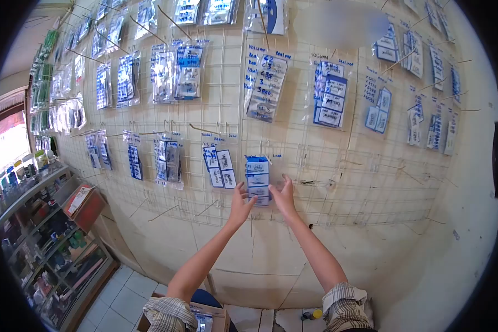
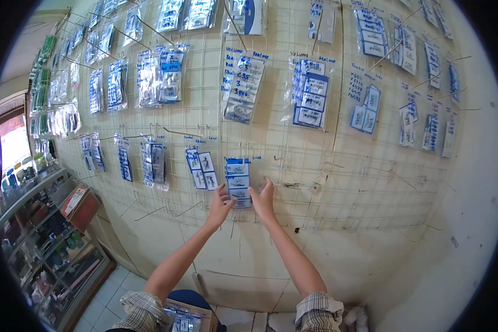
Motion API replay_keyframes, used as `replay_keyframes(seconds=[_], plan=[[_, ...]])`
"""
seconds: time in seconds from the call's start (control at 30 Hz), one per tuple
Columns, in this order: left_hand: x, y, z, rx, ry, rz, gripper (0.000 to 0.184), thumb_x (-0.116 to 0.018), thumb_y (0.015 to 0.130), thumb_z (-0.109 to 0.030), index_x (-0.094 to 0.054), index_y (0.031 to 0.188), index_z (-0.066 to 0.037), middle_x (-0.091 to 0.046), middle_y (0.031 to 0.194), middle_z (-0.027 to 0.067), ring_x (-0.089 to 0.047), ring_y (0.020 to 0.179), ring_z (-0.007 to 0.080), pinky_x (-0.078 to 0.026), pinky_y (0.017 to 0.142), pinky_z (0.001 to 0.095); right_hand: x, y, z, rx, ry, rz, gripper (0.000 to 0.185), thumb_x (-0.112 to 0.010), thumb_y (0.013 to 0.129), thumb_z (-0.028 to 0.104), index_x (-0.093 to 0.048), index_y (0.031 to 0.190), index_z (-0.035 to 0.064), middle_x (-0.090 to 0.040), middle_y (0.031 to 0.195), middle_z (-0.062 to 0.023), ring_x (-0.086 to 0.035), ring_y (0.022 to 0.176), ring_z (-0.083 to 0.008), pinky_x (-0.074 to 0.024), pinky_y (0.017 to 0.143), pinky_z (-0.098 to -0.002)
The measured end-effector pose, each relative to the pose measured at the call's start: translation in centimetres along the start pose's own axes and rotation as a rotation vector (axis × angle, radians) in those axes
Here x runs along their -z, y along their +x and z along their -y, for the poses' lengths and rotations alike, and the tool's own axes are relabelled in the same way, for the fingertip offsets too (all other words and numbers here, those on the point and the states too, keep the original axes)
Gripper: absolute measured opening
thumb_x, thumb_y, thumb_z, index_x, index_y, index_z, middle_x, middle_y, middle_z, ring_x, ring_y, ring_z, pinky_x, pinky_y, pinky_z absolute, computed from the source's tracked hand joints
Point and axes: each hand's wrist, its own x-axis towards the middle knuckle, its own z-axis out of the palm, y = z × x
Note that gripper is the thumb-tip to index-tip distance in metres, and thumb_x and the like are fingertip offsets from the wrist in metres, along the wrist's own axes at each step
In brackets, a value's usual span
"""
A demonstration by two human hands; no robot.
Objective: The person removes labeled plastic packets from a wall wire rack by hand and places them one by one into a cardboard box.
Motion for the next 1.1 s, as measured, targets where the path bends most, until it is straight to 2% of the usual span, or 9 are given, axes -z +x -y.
replay_keyframes(seconds=[0.03, 0.07, 0.1, 0.13, 0.23, 0.3, 0.5, 0.8, 1.1], plan=[[0.1, -0.2, -0.7, 0.011, 0.014, -0.006, 0.059, -0.057, 0.076, -0.013, -0.024, 0.123, 0.001, -0.043, 0.108, 0.0144, -0.046, 0.098, 0.0208, -0.039, 0.081, 0.0297, -0.1, -0.1, 0.1, 0.033, -0.089, -0.046, 0.048, -0.059, 0.073, 0.018, -0.038, 0.111, -0.0012, -0.046, 0.101, -0.0151, -0.048, 0.086, -0.0181, -0.0403, 0.075, -0.029], [0.2, -0.3, -1.4, 0.113, 0.002, 0.036, 0.055, -0.055, 0.077, -0.014, -0.026, 0.121, 0.001, -0.045, 0.104, 0.012, -0.047, 0.093, 0.0178, -0.039, 0.078, 0.0274, 0.2, 0.0, 0.2, 0.028, -0.081, -0.037, 0.048, -0.059, 0.073, 0.018, -0.038, 0.111, -0.0012, -0.046, 0.101, -0.0151, -0.048, 0.086, -0.0181, -0.0403, 0.075, -0.029], [0.2, -0.5, -2.0, 0.212, -0.015, 0.077, 0.051, -0.054, 0.079, -0.014, -0.028, 0.119, 0.001, -0.047, 0.099, 0.0097, -0.048, 0.089, 0.0148, -0.04, 0.075, 0.0251, 0.9, 0.3, 0.3, -0.071, 0.041, 0.053, 0.035, -0.058, 0.075, 0.017, -0.044, 0.102, -0.0004, -0.049, 0.09, -0.01, -0.048, 0.076, -0.0141, -0.04, 0.069, -0.0258], [0.3, -0.7, -2.1, 0.213, -0.014, 0.073, 0.051, -0.054, 0.079, -0.014, -0.028, 0.119, 0.001, -0.047, 0.099, 0.0097, -0.048, 0.089, 0.0148, -0.04, 0.075, 0.0251, 1.5, 0.5, 0.7, -0.168, 0.161, 0.141, 0.023, -0.056, 0.076, 0.016, -0.05, 0.092, 0.0004, -0.052, 0.078, -0.0048, -0.047, 0.066, -0.0101, -0.0398, 0.062, -0.0227], [0.6, -1.5, -3.2, 0.132, -0.106, 0.109, 0.037, -0.05, 0.082, -0.012, -0.033, 0.112, 0.0, -0.048, 0.098, 0.0068, -0.048, 0.088, 0.0114, -0.04, 0.075, 0.0227, 3.1, -0.4, 4.1, -0.122, 0.269, 0.122, 0.01, -0.054, 0.079, 0.013, -0.052, 0.078, 0.0024, -0.05, 0.064, 0.0012, -0.045, 0.058, -0.0064, -0.0368, 0.055, -0.0192], [0.7, -2.7, -5.2, 0.032, -0.344, 0.108, 0.028, -0.048, 0.083, -0.011, -0.036, 0.106, -0.001, -0.047, 0.098, 0.0054, -0.047, 0.09, 0.0106, -0.039, 0.075, 0.0228, 4.0, -0.9, 6.1, -0.112, 0.306, 0.143, 0.011, -0.054, 0.078, 0.013, -0.052, 0.076, 0.0025, -0.051, 0.065, 0.0007, -0.045, 0.059, -0.0067, -0.037, 0.056, -0.0196], [1.2, -5.3, -8.9, 0.036, -0.38, 0.098, 0.02, -0.046, 0.084, -0.009, -0.033, 0.096, -0.002, -0.049, 0.093, 0.0076, -0.049, 0.082, 0.0093, -0.04, 0.068, 0.0209, 5.7, -2.8, 9.0, -0.049, 0.353, 0.181, 0.01, -0.055, 0.078, 0.01, -0.05, 0.075, 0.0014, -0.054, 0.067, -0.0016, -0.05, 0.062, -0.0067, -0.0395, 0.057, -0.0201], [4.7, -9.3, -14.5, 0.033, -0.482, 0.253, 0.024, -0.047, 0.084, -0.01, -0.034, 0.102, -0.002, -0.049, 0.093, 0.007, -0.049, 0.083, 0.009, -0.042, 0.068, 0.0216, 7.8, -8.2, 16.5, -0.065, 0.319, 0.085, 0.013, -0.056, 0.077, 0.012, -0.05, 0.074, 0.0019, -0.052, 0.065, -0.0021, -0.049, 0.061, -0.0081, -0.0387, 0.058, -0.0206], [7.6, -13.9, -15.3, 0.023, -0.517, 0.282, 0.027, -0.048, 0.083, -0.012, -0.034, 0.104, -0.002, -0.049, 0.092, 0.007, -0.048, 0.082, 0.0085, -0.042, 0.068, 0.0243, 8.0, -14.4, 21.0, -0.083, 0.229, 0.061, 0.012, -0.053, 0.079, 0.013, -0.051, 0.079, 0.0015, -0.053, 0.069, -0.003, -0.05, 0.064, -0.0085, -0.0403, 0.06, -0.0216]])
